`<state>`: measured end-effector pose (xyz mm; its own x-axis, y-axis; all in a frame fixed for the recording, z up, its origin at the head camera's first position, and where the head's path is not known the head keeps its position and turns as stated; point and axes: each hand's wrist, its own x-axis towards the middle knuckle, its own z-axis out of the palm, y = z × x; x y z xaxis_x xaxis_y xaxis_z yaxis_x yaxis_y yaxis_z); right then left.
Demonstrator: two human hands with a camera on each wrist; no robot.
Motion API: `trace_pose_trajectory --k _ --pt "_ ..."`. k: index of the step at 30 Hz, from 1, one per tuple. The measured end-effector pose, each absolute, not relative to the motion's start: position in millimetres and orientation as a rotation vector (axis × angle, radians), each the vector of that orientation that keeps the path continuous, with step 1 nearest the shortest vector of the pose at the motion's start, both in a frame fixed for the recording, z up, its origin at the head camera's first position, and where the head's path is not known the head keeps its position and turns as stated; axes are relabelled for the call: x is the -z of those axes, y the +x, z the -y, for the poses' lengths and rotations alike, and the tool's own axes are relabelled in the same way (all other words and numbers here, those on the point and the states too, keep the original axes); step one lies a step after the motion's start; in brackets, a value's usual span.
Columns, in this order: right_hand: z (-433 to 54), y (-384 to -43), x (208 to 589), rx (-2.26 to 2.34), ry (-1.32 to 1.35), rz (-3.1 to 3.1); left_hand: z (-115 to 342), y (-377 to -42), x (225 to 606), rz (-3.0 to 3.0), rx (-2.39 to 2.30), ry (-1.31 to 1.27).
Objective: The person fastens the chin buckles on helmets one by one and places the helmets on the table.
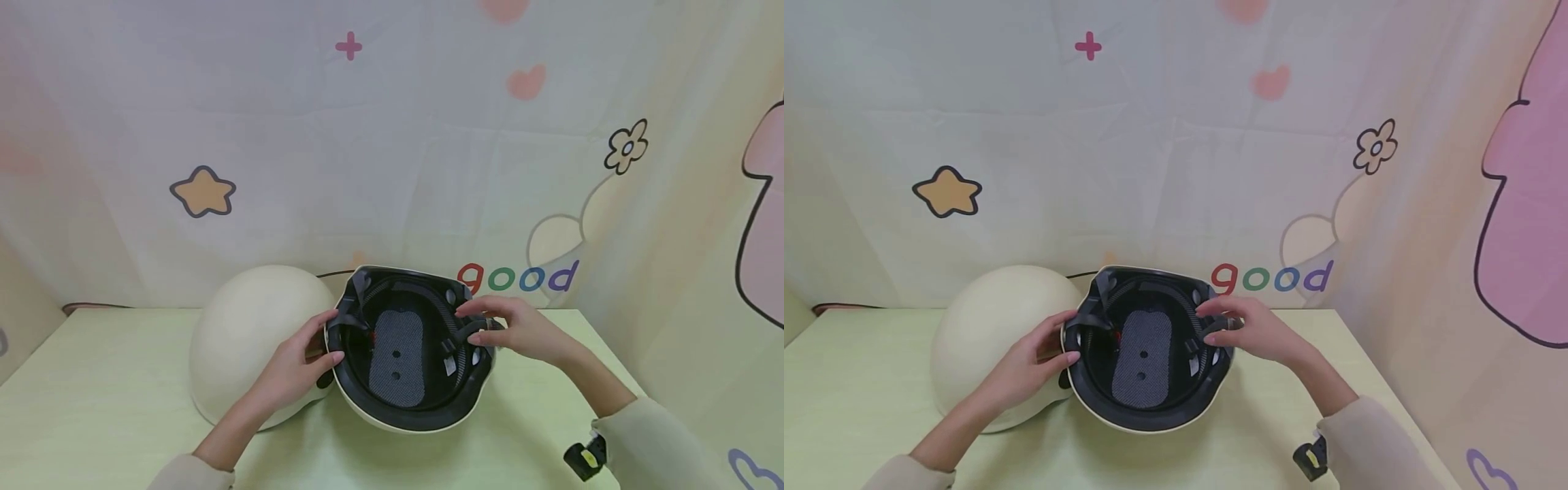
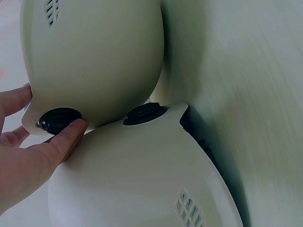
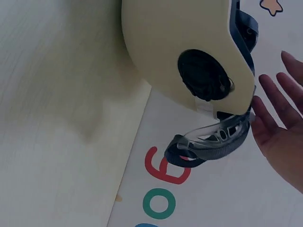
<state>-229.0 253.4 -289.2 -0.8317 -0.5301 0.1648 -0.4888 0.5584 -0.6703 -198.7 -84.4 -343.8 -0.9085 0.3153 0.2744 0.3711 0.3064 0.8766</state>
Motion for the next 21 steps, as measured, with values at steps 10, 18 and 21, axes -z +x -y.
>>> trace_pose_trajectory --k 10,18,21 --pt "-235.4 -236.4 310.3 0.705 -0.916 -2.898 85.1 -198.5 343.5 2.512 1.691 -0.663" --pt "-236.6 -236.4 318.5 0.722 -0.915 -2.956 83.9 -200.1 343.2 2.53 1.716 -0.613" --pt "-238.6 -236.1 321.5 0.787 -0.921 -2.965 82.9 -199.9 342.8 2.512 1.729 -0.623"
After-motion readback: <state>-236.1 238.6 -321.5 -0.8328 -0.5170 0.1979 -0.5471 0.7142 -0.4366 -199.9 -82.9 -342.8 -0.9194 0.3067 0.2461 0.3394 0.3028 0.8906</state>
